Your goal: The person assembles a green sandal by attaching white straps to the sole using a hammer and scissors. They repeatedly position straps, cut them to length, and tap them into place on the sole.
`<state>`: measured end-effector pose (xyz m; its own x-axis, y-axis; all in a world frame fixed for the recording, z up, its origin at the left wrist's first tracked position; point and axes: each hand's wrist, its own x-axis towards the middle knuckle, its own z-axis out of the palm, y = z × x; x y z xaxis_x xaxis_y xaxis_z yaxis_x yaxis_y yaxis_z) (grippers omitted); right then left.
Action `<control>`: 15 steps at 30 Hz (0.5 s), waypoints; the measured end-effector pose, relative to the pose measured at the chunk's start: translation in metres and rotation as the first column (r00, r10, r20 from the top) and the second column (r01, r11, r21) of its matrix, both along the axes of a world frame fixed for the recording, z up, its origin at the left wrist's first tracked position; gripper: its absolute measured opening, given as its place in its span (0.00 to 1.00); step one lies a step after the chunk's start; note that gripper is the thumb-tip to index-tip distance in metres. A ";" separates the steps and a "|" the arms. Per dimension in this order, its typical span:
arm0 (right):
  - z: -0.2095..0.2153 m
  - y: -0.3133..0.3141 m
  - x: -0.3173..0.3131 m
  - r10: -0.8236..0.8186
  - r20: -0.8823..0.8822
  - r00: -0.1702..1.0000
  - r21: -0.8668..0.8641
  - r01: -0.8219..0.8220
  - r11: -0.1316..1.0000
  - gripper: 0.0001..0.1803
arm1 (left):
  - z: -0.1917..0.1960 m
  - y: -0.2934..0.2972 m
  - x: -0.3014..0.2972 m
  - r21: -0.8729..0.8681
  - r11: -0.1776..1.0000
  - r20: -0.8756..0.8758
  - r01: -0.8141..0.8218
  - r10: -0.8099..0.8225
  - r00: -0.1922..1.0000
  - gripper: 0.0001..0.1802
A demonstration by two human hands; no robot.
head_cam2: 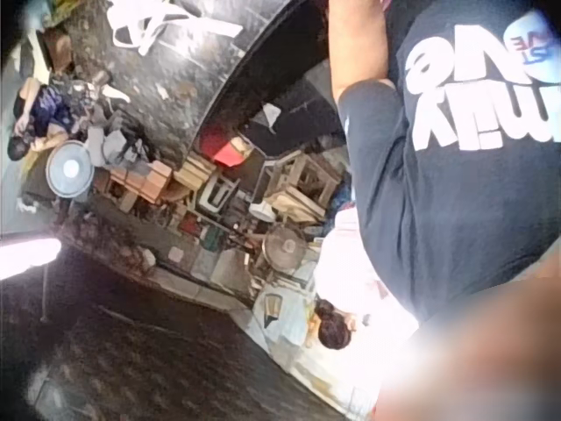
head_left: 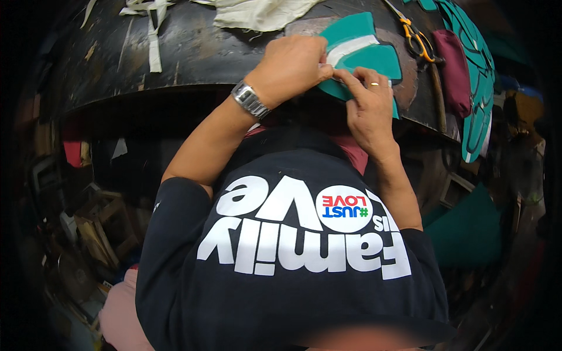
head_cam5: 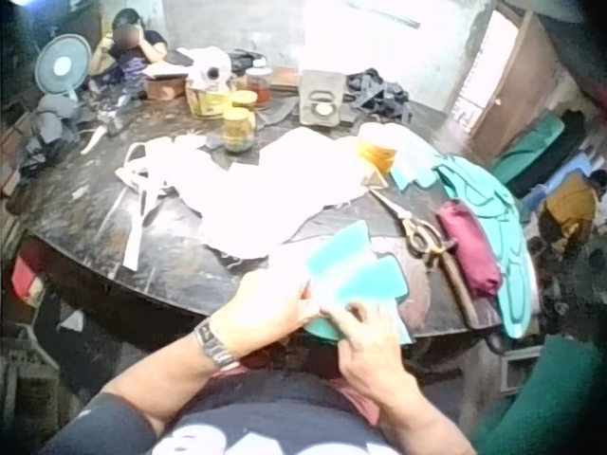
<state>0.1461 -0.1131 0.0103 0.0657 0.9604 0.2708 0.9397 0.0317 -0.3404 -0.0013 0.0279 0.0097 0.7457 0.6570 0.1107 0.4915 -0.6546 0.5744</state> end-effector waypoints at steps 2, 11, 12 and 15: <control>-0.003 -0.001 0.002 0.037 -0.008 0.999 0.016 -0.037 0.999 0.29 | -0.002 0.001 -0.003 0.053 0.998 0.035 0.016 -0.018 0.999 0.13; -0.022 -0.006 0.018 0.124 0.170 0.978 0.054 -0.135 0.989 0.35 | -0.008 -0.011 0.001 0.183 0.983 0.077 -0.012 -0.002 0.997 0.10; -0.019 -0.004 0.024 0.158 0.145 0.977 0.042 -0.165 0.985 0.35 | -0.007 -0.015 0.002 0.206 0.979 0.066 -0.015 0.001 0.998 0.10; -0.014 -0.002 0.036 0.223 0.105 0.969 0.035 -0.228 0.973 0.35 | -0.004 -0.023 0.005 0.187 0.982 0.089 0.012 -0.029 0.996 0.09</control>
